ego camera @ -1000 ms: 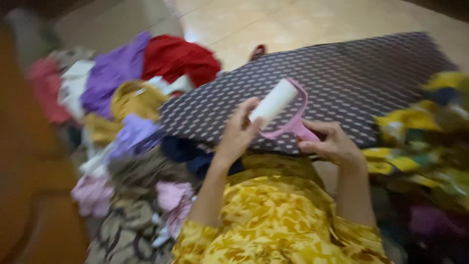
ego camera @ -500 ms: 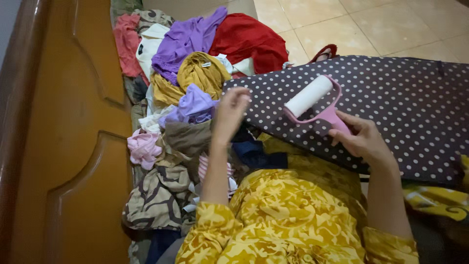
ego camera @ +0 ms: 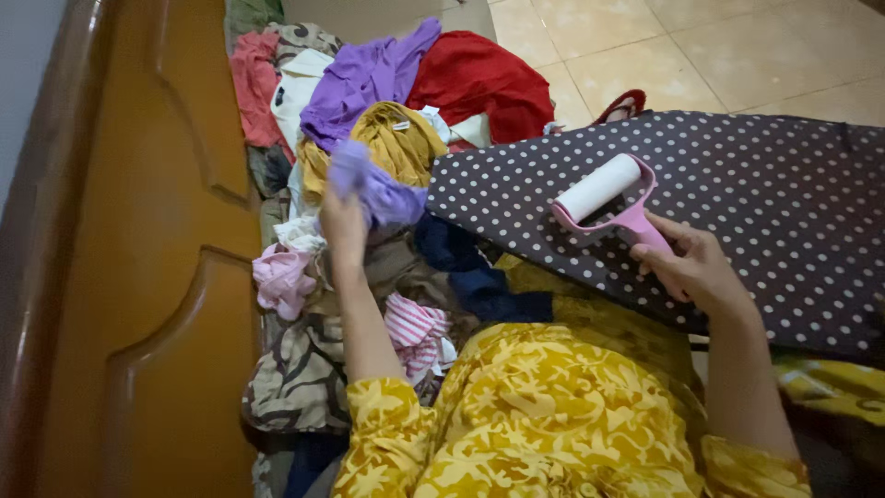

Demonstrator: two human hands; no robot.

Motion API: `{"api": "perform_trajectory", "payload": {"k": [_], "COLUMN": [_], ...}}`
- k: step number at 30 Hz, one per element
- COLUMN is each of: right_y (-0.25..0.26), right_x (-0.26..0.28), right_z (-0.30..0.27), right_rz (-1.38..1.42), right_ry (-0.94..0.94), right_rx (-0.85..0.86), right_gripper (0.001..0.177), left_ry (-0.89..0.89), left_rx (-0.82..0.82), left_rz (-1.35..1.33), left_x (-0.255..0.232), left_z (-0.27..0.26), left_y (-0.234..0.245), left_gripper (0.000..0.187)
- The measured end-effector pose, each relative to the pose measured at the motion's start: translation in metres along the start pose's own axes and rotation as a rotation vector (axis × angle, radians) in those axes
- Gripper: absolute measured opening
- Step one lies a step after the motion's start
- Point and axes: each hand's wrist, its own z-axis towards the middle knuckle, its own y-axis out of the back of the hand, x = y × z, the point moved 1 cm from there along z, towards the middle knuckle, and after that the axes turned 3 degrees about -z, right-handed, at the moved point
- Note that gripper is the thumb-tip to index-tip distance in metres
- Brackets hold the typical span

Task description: The person uses a pink lint roller to clean several pieces of clothing. They roll the sticky surface over a yellow patterned garment, a purple t-shirt, and a mustard-colored shirt, moving each item aside after cleaning.

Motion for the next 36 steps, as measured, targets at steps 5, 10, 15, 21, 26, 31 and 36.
{"api": "perform_trajectory", "payload": {"k": [5, 10, 15, 21, 26, 31, 36], "right_y": [0.002, 0.004, -0.003, 0.019, 0.063, 0.072, 0.048], "right_x": [-0.003, -0.009, -0.026, -0.030, -0.037, -0.044, -0.042], "right_z": [0.001, 0.001, 0.004, -0.001, -0.029, -0.034, -0.023], "right_rz": [-0.021, 0.039, 0.239, 0.687, 0.500, 0.373, 0.216], "right_ry": [-0.040, 0.005, 0.070, 0.385, 0.323, 0.140, 0.063], "right_rx": [-0.050, -0.086, -0.154, -0.464, -0.596, -0.597, -0.435], "right_gripper": [0.061, 0.057, 0.059, 0.055, 0.046, 0.051, 0.044], "left_ry": [-0.161, 0.007, -0.586, 0.505, -0.234, -0.093, -0.648], "left_rx": [-0.055, 0.178, 0.241, 0.982, 0.427, 0.470, 0.232], "left_rz": [-0.847, -1.266, -0.439, -1.908, -0.726, 0.043, -0.048], "left_x": [-0.083, -0.120, -0.153, -0.202, -0.182, -0.121, -0.106], "left_z": [-0.012, -0.040, -0.079, -0.103, -0.075, -0.092, -0.099], "left_y": [0.018, -0.015, -0.094, -0.176, -0.187, -0.168, -0.165], "left_gripper": [0.042, 0.045, 0.043, 0.056, 0.057, 0.070, 0.067]}}
